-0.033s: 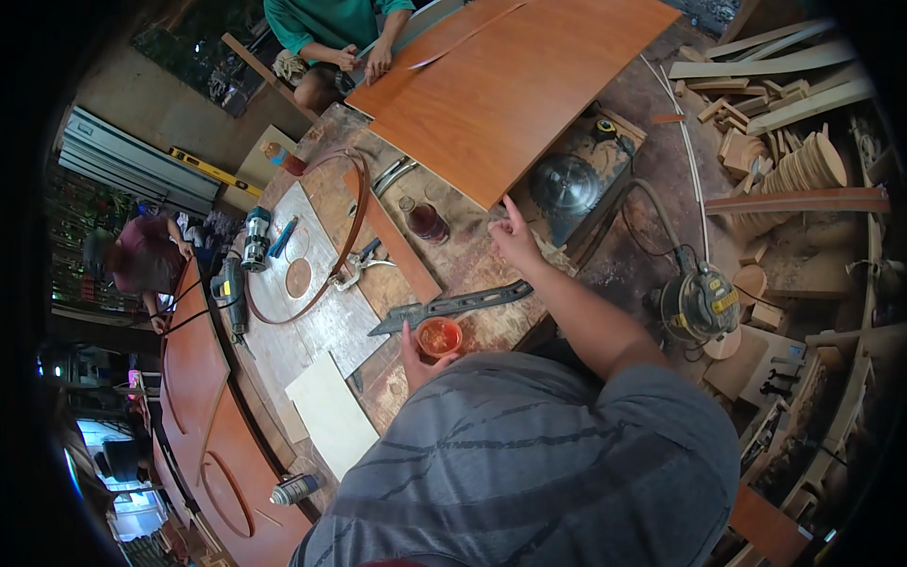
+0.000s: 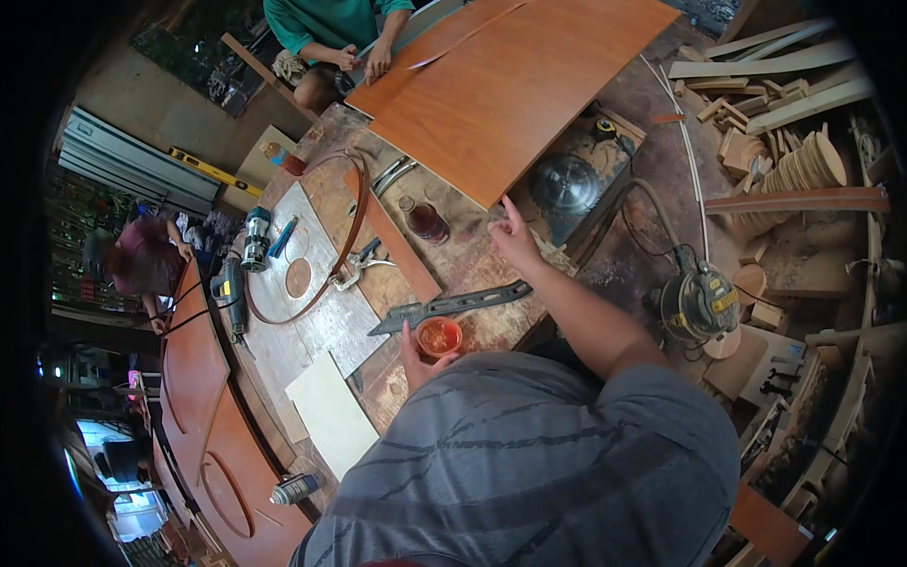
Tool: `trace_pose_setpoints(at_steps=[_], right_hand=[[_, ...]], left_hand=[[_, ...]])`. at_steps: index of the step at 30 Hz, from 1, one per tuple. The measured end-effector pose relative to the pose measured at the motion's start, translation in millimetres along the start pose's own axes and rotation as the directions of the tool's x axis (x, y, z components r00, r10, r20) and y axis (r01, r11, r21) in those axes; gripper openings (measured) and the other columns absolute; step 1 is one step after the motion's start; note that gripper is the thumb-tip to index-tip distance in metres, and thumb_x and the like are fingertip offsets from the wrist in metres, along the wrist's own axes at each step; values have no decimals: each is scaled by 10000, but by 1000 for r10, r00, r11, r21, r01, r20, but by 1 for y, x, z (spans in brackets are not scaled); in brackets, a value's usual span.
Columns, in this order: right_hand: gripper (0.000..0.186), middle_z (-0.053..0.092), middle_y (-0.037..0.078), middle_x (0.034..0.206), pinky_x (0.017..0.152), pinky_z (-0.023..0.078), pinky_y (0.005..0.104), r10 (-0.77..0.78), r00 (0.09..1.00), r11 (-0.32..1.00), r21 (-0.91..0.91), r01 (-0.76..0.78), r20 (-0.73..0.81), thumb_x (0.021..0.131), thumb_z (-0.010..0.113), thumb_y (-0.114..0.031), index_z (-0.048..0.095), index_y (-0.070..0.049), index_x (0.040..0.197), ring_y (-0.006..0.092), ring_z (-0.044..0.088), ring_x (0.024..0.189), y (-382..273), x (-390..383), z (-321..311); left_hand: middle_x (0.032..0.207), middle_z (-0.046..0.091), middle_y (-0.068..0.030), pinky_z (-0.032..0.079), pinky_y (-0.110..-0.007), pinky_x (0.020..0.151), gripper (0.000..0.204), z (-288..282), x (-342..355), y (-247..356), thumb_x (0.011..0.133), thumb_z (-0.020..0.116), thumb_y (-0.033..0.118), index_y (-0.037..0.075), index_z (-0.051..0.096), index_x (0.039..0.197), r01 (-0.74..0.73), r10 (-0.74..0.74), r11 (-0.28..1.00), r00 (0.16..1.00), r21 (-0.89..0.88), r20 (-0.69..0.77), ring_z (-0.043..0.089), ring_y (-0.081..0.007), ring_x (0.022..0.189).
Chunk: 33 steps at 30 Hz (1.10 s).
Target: The person touches adhesive inside a container, positions and flexes a long edge-banding strip across a large wooden board, and points to the edges of the board.
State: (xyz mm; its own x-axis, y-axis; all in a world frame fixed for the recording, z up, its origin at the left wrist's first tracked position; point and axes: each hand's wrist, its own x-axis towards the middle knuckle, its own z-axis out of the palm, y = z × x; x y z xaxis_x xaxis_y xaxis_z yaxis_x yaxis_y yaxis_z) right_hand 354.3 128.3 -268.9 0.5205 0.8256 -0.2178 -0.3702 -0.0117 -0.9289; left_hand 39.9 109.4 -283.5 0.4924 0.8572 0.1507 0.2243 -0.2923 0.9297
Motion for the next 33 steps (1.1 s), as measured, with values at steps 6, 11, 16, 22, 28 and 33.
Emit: trace_pose_setpoints(at_steps=[6,11,16,22,28,33], right_hand=[[715,536,18,960,544,440,233,35,999,999,-11,-35,0,934,581,-136,203,-143,1541,84,542,690,-1,-9,3],[683,533,23,947,542,447,235,58,995,997,38,-61,82,926,583,-149,253,-132,1524,88,551,711,2,-10,-5],[608,543,40,967,491,435,220,-8,1000,998,-61,10,24,967,554,-166,277,-116,1506,88,554,693,-10,-15,-9],[680,555,39,920,485,451,247,-56,997,998,1,56,-51,928,553,-122,228,-104,1525,107,563,625,-16,-6,-7],[688,564,30,907,511,449,243,-47,998,999,5,47,-46,929,557,-110,219,-98,1529,100,555,631,-15,-1,-3],[680,566,23,911,518,444,242,-85,995,996,-24,84,-48,931,559,-111,231,-98,1527,94,552,650,-11,1,-3]], left_hand=[[1260,557,-197,477,-370,990,1187,2,-1,0,600,895,9,-13,120,1499,11,-11,999,1000,-50,-8,586,-273,1147],[1277,557,-174,453,-353,1008,1157,1,-1,6,627,905,100,6,144,1495,51,-51,997,999,-64,-7,575,-263,1162],[1277,555,-175,458,-347,1003,1160,0,-2,8,627,905,95,7,143,1496,60,-60,994,998,-90,-1,574,-261,1163],[1247,565,-186,479,-363,983,1171,2,-1,8,614,892,12,-14,125,1499,44,-44,998,999,-36,-6,591,-264,1135],[1282,552,-181,461,-347,999,1170,1,-2,7,626,906,97,-1,132,1497,79,-78,995,997,-68,7,571,-258,1168],[1286,552,-179,455,-349,1005,1168,1,-1,8,627,903,92,-2,130,1497,55,-54,996,999,-69,5,571,-260,1169]])
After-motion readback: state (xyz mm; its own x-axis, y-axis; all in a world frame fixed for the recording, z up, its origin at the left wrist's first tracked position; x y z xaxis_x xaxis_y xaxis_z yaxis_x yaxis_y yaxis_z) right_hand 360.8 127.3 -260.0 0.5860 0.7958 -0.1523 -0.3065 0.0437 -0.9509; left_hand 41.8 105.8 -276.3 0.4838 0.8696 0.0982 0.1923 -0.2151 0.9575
